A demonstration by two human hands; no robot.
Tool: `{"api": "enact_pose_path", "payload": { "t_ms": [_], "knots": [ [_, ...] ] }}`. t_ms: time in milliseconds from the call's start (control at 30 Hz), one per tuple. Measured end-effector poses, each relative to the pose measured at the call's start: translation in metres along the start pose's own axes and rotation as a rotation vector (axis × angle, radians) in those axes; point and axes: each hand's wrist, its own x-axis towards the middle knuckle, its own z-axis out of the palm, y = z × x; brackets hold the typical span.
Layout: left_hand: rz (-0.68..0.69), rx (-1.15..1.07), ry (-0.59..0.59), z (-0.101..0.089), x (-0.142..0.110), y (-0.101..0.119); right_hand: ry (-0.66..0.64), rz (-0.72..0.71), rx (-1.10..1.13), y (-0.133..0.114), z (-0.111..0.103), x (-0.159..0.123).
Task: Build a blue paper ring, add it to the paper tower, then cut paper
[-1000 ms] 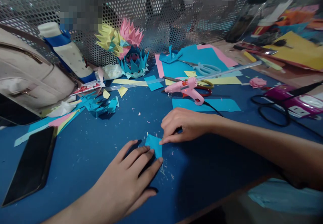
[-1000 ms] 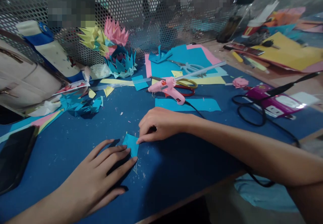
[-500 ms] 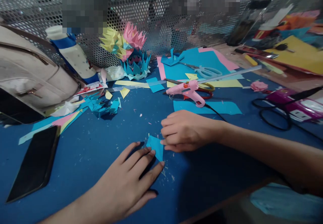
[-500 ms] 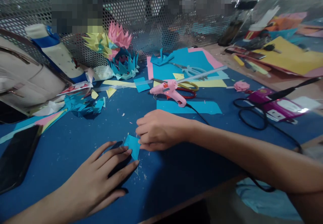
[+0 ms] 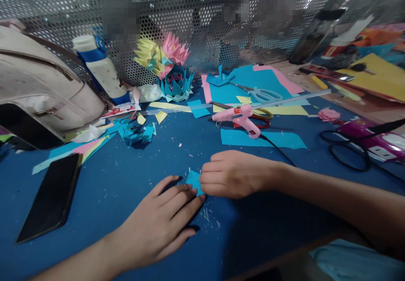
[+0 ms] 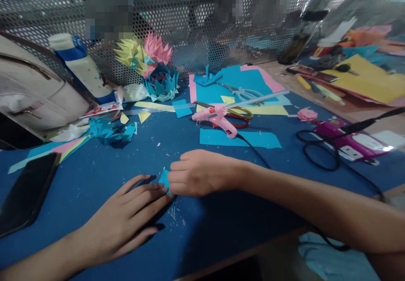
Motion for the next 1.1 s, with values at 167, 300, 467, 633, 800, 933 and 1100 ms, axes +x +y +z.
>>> {"api": "enact_pose_path", "payload": {
  "t_ms": [167, 300, 467, 633, 800, 933, 1100],
  "knots": [
    [-0.016, 0.012, -0.037, 0.001, 0.001, 0.001, -0.039, 0.061, 0.037, 0.002, 0.004, 0.005],
    [-0.015, 0.023, -0.026, 0.002, 0.003, 0.001, -0.045, 0.171, 0.198, 0.004, 0.008, 0.004],
    [0.009, 0.042, -0.001, 0.002, 0.004, -0.001, 0.012, 0.293, 0.545, 0.008, 0.012, -0.001],
    [0.013, 0.05, 0.023, 0.002, 0.005, -0.001, 0.025, 0.333, 0.632, 0.008, 0.019, 0.0],
    [0.003, 0.062, 0.037, 0.002, 0.006, 0.0, 0.054, 0.388, 0.631, 0.006, 0.029, 0.001],
    [0.002, 0.056, 0.037, 0.004, 0.007, 0.0, 0.042, 0.396, 0.626, 0.008, 0.027, -0.001],
    [-0.011, 0.053, 0.068, 0.007, 0.006, -0.001, 0.115, 0.244, 0.551, 0.014, 0.019, -0.007]
  ]
}}
